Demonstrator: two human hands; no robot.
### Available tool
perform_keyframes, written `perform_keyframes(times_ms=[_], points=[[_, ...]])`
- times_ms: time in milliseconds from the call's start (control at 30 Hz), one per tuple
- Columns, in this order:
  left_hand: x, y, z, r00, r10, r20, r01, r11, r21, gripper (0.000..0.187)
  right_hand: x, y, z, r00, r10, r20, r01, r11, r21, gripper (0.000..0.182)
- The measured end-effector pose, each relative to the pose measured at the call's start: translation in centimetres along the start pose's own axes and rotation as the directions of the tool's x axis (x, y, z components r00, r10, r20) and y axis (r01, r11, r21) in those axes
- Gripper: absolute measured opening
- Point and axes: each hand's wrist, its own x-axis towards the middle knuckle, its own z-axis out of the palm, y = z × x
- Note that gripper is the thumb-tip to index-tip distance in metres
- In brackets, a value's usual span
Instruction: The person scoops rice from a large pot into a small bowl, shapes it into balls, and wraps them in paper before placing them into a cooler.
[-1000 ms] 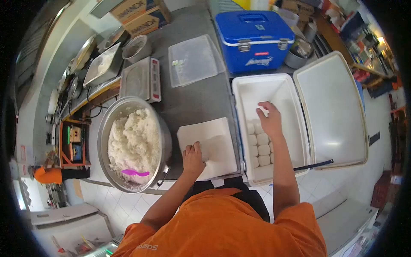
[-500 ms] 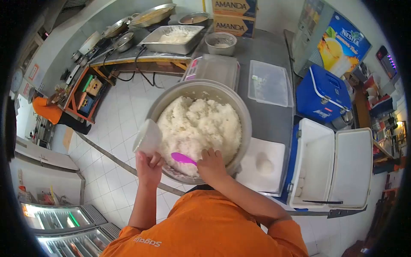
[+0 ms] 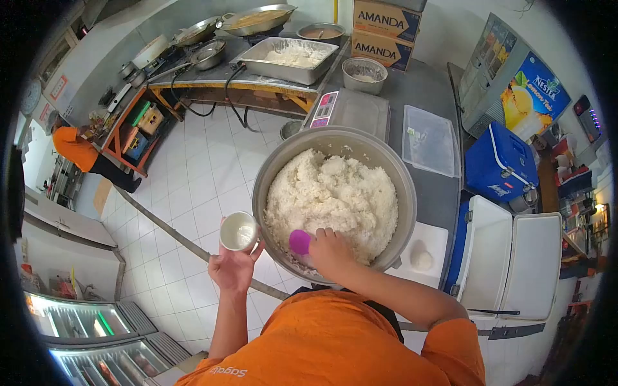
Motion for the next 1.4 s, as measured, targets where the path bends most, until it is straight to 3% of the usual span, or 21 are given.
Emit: perform_keyframes(times_ms=[33, 100, 133, 167, 233, 300, 367, 433, 500, 633, 700, 767, 867, 967, 1033, 1100, 1167, 1233, 1267, 1400], points=[[0.0, 0.0, -0.4, 1.0, 0.007, -0.017, -0.009, 0.992, -0.124, 0.082, 0.9, -0.7, -0.2, 0.993, 0.104, 0.053, -0.113, 0.976, 0.188, 0.02], [-0.1, 0.1, -0.9, 0.999, 0.017, -0.042, -0.02, 0.998, -0.068, 0.071, 3.4, -1.2, -1.9, 0.98, 0.143, 0.139, -0.173, 0.956, 0.237, 0.022], [0.0, 0.2, -1.1, 0.987, 0.017, -0.159, -0.012, 0.999, 0.033, 0.067, 4.9, -1.3, -3.1, 0.958, 0.175, 0.226, -0.236, 0.93, 0.282, 0.024], [0.2, 0.3, -1.3, 0.961, 0.032, -0.273, 0.004, 0.991, 0.13, 0.063, 6.1, -1.2, -3.9, 0.961, 0.169, 0.218, -0.227, 0.933, 0.278, 0.024], [0.1, 0.4, -1.4, 0.954, 0.05, -0.296, 0.015, 0.976, 0.216, 0.056, 8.0, -1.2, -5.2, 0.99, 0.133, 0.042, -0.139, 0.976, 0.17, 0.021], [-0.3, 0.0, -1.6, 0.899, 0.106, -0.425, 0.068, 0.925, 0.374, 0.053, 11.3, -1.3, -6.8, 0.978, 0.2, -0.067, -0.193, 0.976, 0.099, 0.02], [-0.7, -0.9, -3.6, 0.885, 0.113, -0.451, 0.108, 0.894, 0.435, 0.052, 15.4, -0.1, -5.1, 0.976, 0.128, -0.174, -0.131, 0.991, -0.009, 0.022], [-1.3, -1.5, -5.2, 0.87, 0.13, -0.475, 0.141, 0.858, 0.493, 0.051, 17.0, 0.2, -4.6, 0.992, 0.079, -0.096, -0.084, 0.995, -0.045, 0.022], [-2.4, -1.8, -6.3, 0.833, 0.05, -0.55, 0.256, 0.847, 0.465, 0.051, 17.3, -0.2, -3.9, 1.0, 0.025, -0.009, -0.025, 0.997, -0.076, 0.021], [-4.8, -2.2, -7.4, 0.765, 0.008, -0.643, 0.308, 0.873, 0.377, 0.049, 14.6, -0.5, -2.9, 0.993, -0.08, 0.087, 0.081, 0.997, -0.006, 0.019], [-5.1, -1.8, -6.8, 0.765, -0.023, -0.643, 0.312, 0.888, 0.338, 0.049, 13.0, -0.4, -2.9, 0.986, -0.125, 0.112, 0.126, 0.992, 0.002, 0.019], [-5.4, -1.5, -6.7, 0.76, -0.059, -0.648, 0.327, 0.895, 0.302, 0.048, 10.9, 0.1, -2.9, 0.945, -0.275, 0.179, 0.283, 0.959, -0.021, 0.018], [-4.3, -0.9, -6.1, 0.798, -0.02, -0.603, 0.265, 0.909, 0.321, 0.052, 7.6, 0.8, -1.5, 0.899, -0.358, 0.251, 0.372, 0.928, -0.01, 0.018], [-2.7, 0.2, -4.3, 0.887, 0.054, -0.459, 0.181, 0.873, 0.452, 0.05, 4.4, 2.3, -0.8, 0.877, -0.353, 0.327, 0.36, 0.932, 0.04, 0.016], [-1.5, 0.6, -2.5, 0.893, 0.085, -0.443, 0.178, 0.836, 0.519, 0.052, 2.3, 3.9, -2.2, 0.867, -0.319, 0.383, 0.314, 0.946, 0.076, 0.018], [-0.9, 0.6, -1.0, 0.936, 0.171, -0.306, 0.112, 0.682, 0.723, 0.054, 0.5, 6.6, -2.8, 0.847, -0.285, 0.448, 0.264, 0.958, 0.111, 0.019], [-0.3, 0.3, 1.2, 0.963, 0.108, -0.246, 0.12, 0.646, 0.753, 0.055, -0.7, 10.1, -3.6, 0.809, -0.314, 0.497, 0.149, 0.927, 0.344, 0.025], [0.6, -1.1, 2.6, 0.993, -0.094, -0.075, 0.119, 0.662, 0.74, 0.054, -2.3, 11.5, -5.2, 0.841, -0.278, 0.465, 0.064, 0.903, 0.425, 0.026], [1.1, -2.2, 2.7, 0.973, -0.186, -0.139, 0.214, 0.486, 0.847, 0.054, -2.8, 11.5, -6.7, 0.864, -0.255, 0.435, 0.0, 0.862, 0.506, 0.027], [2.4, -8.1, 4.7, 0.913, -0.353, -0.205, 0.363, 0.473, 0.802, 0.053, -4.5, 8.2, -12.0, 0.967, -0.074, 0.244, -0.028, 0.919, 0.392, 0.025]])
